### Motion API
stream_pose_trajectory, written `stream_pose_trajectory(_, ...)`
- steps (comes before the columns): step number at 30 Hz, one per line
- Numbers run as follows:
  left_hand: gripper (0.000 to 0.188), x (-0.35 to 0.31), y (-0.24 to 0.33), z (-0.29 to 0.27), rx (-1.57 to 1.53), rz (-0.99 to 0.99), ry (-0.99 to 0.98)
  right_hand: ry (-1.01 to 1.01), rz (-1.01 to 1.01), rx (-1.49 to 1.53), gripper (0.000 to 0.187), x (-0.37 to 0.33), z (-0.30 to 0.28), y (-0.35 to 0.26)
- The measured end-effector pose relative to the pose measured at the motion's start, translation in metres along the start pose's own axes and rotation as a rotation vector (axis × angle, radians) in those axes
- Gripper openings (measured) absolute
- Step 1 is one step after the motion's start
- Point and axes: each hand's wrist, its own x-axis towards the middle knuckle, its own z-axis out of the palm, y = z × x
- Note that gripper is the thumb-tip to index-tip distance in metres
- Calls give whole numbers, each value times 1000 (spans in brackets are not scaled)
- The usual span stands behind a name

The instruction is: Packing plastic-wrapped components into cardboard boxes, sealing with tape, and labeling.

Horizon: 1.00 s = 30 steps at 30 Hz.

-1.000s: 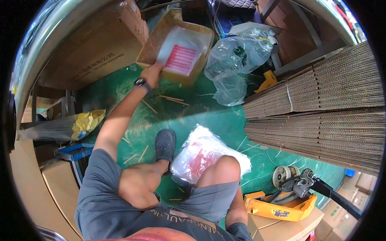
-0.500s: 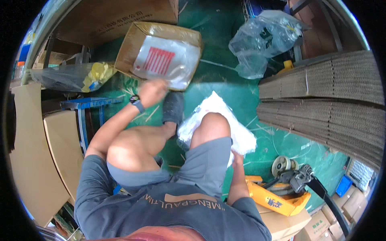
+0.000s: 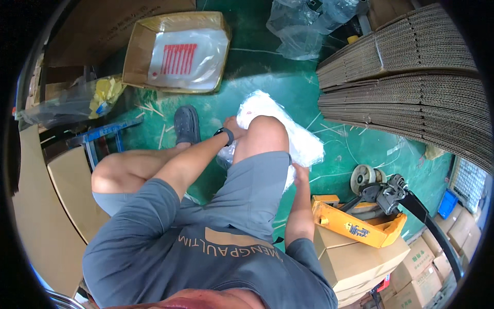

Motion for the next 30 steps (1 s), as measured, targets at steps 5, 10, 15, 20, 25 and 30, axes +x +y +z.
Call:
stream_pose_trajectory(5, 133, 25, -23, -28, 14, -11, -311, -35, -19, 16, 34, -27, 26, -20)
stream_pose_trajectory(10, 134, 6, -26, 0, -197, 136, -186, -54, -51, 67, 36, -37, 4, -26)
stream_pose_trajectory(15, 104, -36, 4, -37, -372, 233, -84, 72, -269, 47, 57, -73, 23, -25)
stream_pose_trajectory(20, 74, -66, 63, -163, -417, 444, 147, 45, -454, -33, 68, -63, 48, -107)
stream_pose_trajectory(25, 65, -116, 51, -327, -585, 539, 415, -162, -695, 128, 67, -129, 191, -242)
stream_pose_trajectory(30, 60, -118, -10, -439, -664, 529, 392, -381, -763, -34, 58, -180, 315, -332)
